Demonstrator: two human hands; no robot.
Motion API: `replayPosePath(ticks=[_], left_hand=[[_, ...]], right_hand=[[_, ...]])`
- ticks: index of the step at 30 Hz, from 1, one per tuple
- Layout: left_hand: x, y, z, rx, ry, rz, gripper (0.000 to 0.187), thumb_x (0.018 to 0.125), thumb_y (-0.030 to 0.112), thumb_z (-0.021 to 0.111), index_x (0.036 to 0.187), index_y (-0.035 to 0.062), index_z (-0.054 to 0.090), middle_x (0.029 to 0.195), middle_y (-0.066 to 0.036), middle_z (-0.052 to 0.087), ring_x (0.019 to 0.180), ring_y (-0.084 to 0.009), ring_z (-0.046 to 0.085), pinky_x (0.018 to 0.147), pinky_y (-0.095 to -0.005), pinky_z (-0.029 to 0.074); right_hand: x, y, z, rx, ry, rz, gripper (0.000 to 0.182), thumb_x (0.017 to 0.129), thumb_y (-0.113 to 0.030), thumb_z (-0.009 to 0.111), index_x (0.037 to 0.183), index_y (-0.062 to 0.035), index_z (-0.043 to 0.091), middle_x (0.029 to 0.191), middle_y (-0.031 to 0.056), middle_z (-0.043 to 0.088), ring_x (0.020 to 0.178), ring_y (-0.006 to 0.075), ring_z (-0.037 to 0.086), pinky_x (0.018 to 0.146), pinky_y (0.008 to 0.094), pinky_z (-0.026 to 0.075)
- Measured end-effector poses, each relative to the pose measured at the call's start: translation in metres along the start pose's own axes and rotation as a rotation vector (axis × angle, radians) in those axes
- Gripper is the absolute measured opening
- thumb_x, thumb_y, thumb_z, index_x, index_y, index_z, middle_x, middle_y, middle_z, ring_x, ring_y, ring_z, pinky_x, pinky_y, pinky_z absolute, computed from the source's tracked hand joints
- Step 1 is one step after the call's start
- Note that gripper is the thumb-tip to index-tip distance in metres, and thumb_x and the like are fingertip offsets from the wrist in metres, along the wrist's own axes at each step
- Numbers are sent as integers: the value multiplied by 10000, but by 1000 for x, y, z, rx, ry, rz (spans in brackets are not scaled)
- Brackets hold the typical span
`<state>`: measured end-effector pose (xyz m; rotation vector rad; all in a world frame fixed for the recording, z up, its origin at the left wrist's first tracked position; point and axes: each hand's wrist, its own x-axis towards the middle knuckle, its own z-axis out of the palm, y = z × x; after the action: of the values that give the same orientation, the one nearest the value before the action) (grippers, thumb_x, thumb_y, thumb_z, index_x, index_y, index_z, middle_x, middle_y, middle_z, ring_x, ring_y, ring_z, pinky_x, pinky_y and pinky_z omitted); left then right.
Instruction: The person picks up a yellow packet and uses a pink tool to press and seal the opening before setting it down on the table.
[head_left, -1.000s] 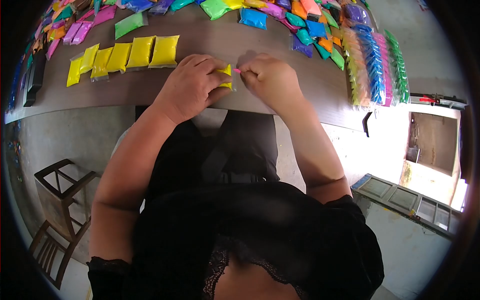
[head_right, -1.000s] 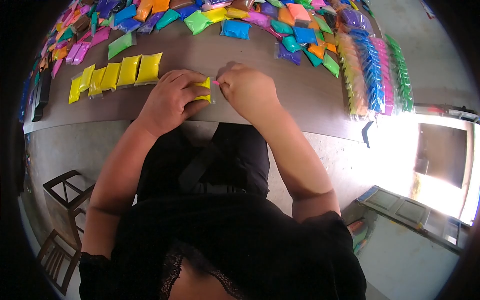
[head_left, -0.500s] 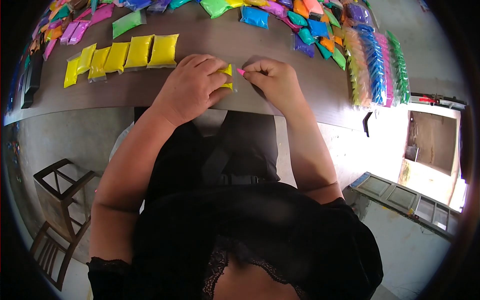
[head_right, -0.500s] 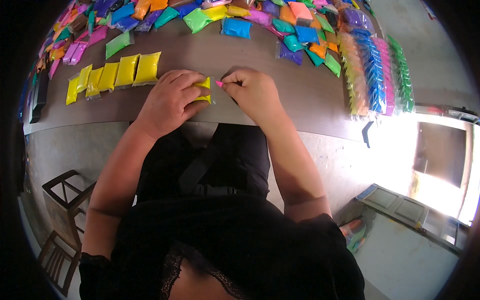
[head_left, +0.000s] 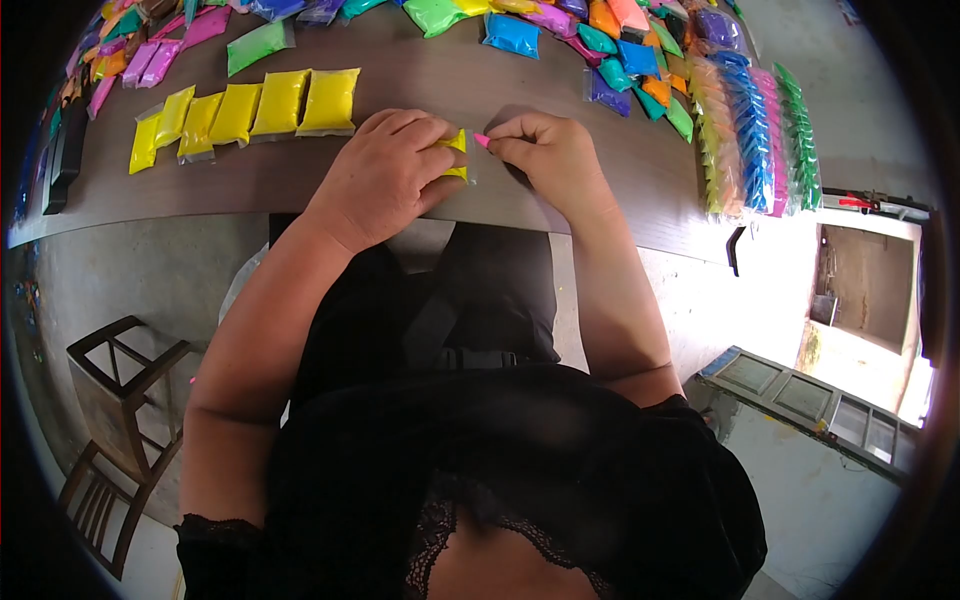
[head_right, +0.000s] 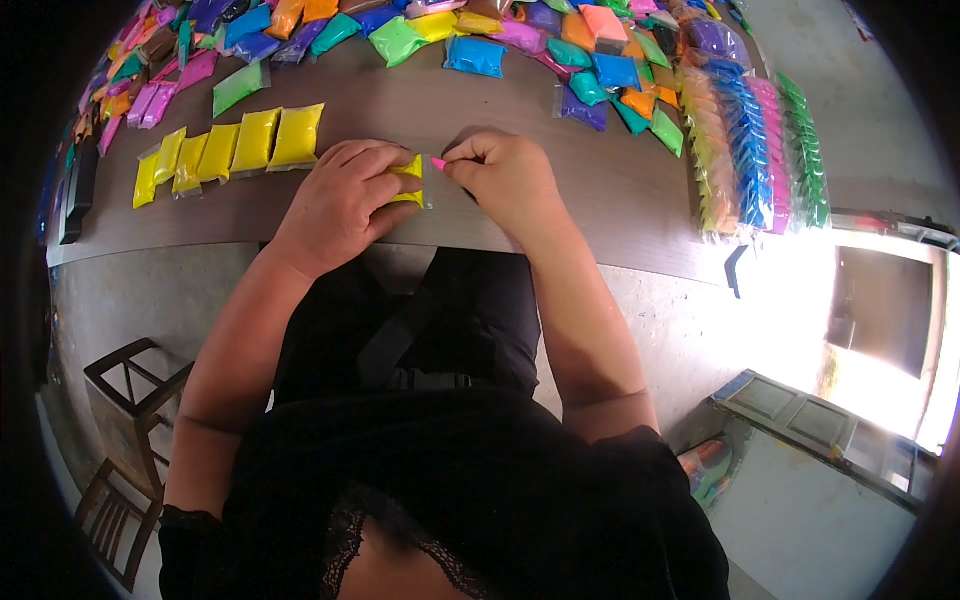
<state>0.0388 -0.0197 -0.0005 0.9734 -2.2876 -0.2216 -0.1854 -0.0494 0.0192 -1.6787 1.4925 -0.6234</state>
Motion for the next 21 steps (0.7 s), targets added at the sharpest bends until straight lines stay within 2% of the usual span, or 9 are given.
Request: replayPosePath(ticks=[21], left_hand=[[0,0,0,-2,-11,0,283,735,152,809,997,87,727,1135,-63,641,1121,-260,602,993,-403,468]], right_hand=[[1,-8,-2,-15,-17,3,165,819,-171,731,933,-58,769,815,105,712,738,201,661,712,329,510]])
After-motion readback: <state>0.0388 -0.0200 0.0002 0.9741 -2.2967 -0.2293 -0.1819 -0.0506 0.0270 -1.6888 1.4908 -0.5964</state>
